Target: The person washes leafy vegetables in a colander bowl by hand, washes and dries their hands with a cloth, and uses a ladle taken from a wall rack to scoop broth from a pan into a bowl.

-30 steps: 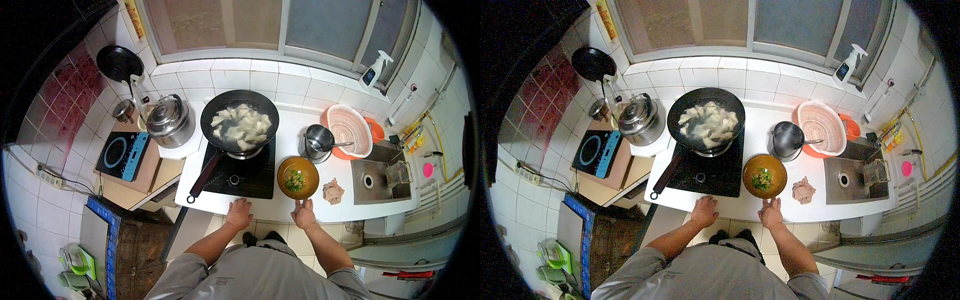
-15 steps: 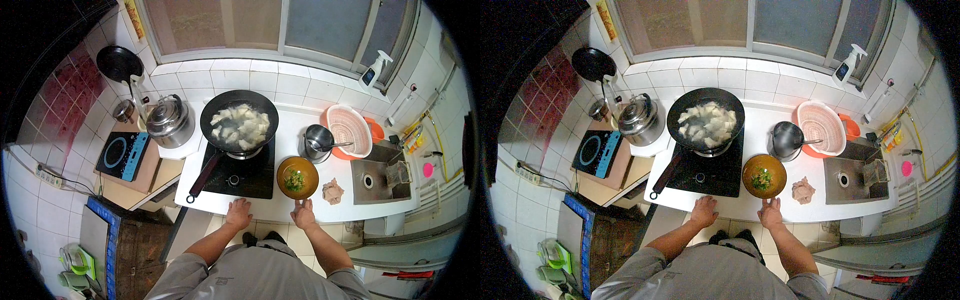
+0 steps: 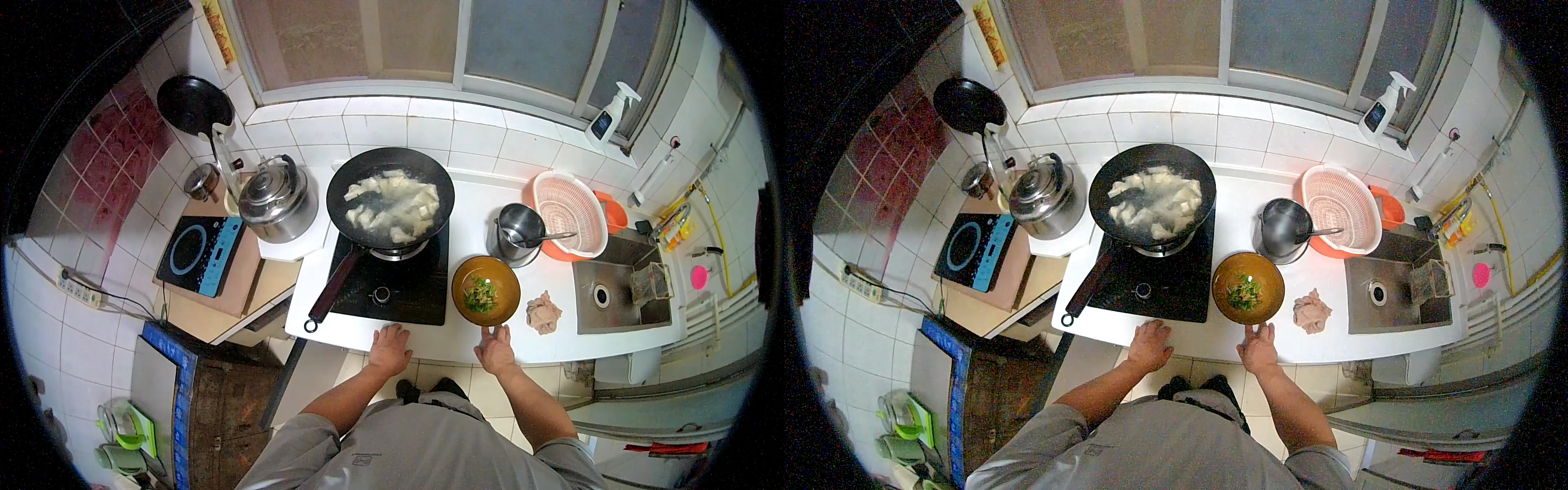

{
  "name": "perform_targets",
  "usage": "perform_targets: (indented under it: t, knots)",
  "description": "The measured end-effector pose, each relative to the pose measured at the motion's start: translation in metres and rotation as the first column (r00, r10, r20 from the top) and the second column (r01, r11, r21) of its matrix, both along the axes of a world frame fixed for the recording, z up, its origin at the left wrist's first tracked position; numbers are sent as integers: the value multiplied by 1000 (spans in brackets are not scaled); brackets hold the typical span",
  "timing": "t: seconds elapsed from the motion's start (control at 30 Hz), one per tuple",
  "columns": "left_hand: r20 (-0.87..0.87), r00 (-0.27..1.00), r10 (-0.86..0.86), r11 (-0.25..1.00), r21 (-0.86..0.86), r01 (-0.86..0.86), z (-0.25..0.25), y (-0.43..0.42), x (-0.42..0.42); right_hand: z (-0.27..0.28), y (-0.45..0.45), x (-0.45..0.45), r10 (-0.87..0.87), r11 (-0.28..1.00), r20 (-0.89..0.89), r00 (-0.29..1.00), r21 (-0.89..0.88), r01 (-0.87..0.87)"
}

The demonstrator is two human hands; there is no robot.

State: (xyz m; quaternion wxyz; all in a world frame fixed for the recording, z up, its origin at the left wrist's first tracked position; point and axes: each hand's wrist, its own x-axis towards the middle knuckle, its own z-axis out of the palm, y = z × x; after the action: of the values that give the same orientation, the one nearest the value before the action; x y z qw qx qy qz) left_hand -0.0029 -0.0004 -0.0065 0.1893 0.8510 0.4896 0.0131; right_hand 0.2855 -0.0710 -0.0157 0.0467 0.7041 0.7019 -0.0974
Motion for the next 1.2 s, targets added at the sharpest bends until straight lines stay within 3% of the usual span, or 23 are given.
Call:
perform_targets:
  t: [0.67,1.2]
  knots:
    - [-12,1000,2,1000,-10,-2,0,0,1,1,0,0,-7,1000,-25,1000,9,7]
    - [-7,1000,15,1000,8,-15,6,-2,2,15,2,-3,-46,996,-56,997,-84,41]
